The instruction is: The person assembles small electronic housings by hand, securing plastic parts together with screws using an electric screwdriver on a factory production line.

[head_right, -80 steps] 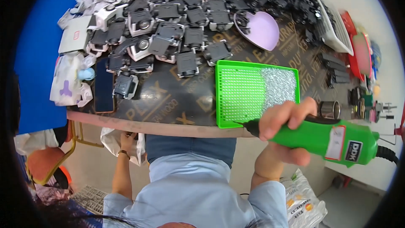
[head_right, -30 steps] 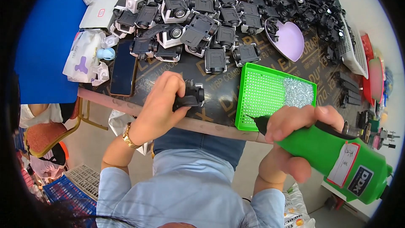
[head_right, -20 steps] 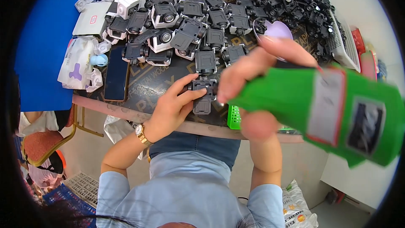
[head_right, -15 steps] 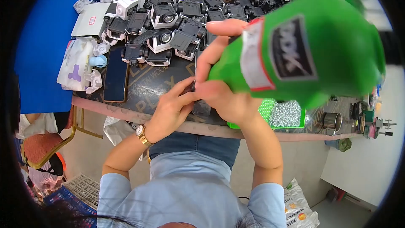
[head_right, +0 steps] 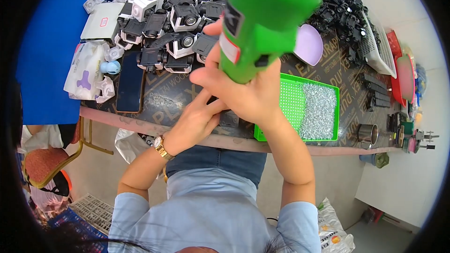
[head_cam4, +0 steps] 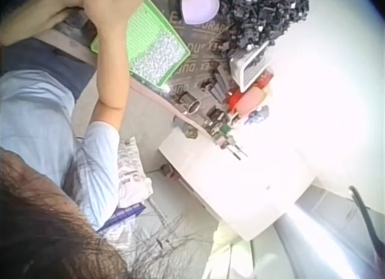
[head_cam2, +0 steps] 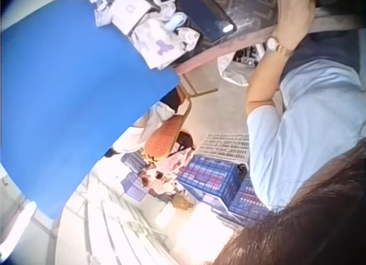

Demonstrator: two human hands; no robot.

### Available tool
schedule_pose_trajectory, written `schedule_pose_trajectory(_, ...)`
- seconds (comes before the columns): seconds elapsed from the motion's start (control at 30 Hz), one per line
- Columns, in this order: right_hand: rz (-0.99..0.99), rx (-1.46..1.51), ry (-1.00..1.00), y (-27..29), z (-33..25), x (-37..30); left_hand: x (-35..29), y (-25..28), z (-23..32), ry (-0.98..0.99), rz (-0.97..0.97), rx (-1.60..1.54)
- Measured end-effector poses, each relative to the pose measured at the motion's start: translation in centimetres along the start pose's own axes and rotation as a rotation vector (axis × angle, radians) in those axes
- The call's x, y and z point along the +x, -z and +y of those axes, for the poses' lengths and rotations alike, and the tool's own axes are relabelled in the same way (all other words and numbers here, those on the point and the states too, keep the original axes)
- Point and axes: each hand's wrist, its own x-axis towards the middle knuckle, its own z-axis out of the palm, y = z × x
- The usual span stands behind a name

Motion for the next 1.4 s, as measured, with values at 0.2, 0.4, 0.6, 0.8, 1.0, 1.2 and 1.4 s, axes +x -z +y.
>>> schedule_pose_trajectory(0.2, -0.064, -0.008, -0.176, -0.4, 0.2, -0.5, -0.2, -1.0, -0.9, -0.067, -0.020, 0.127)
schedule_pose_trajectory(0.4, 0.121, -0.031, -0.126, -1.2, 0.7, -1.0, -0.3, -1.0, -0.4, -0.083, 0.009, 0.217)
schedule_pose_trajectory(0.6, 0.348, -0.285, -0.097, -3.3, 1.1, -1.2, -0.3, -1.2, -0.2, -0.081, 0.021, 0.275)
schedule_pose_trajectory(0.8, 0.315, -0.077, 0.027, -1.6, 0.0, -1.9, 0.0, -1.2, 0.4, -0.103, 0.079, 0.277)
schedule_pose_trajectory(1.0, 0.326, -0.018, 0.062, 5.7, -4.6, -5.3, -0.6, -0.8, 0.1, -0.108, 0.145, 0.242)
schedule_pose_trajectory(1.2, 0.237, -0.093, -0.003, 6.3, -3.1, -8.5, -0.4, -1.1, 0.3, -0.065, 0.109, 0.275)
schedule_pose_trajectory(1.4, 0.332, 0.081, -0.003, 6.4, -2.1, -8.7, -0.2, -1.3, 0.4, -0.081, 0.117, 0.296)
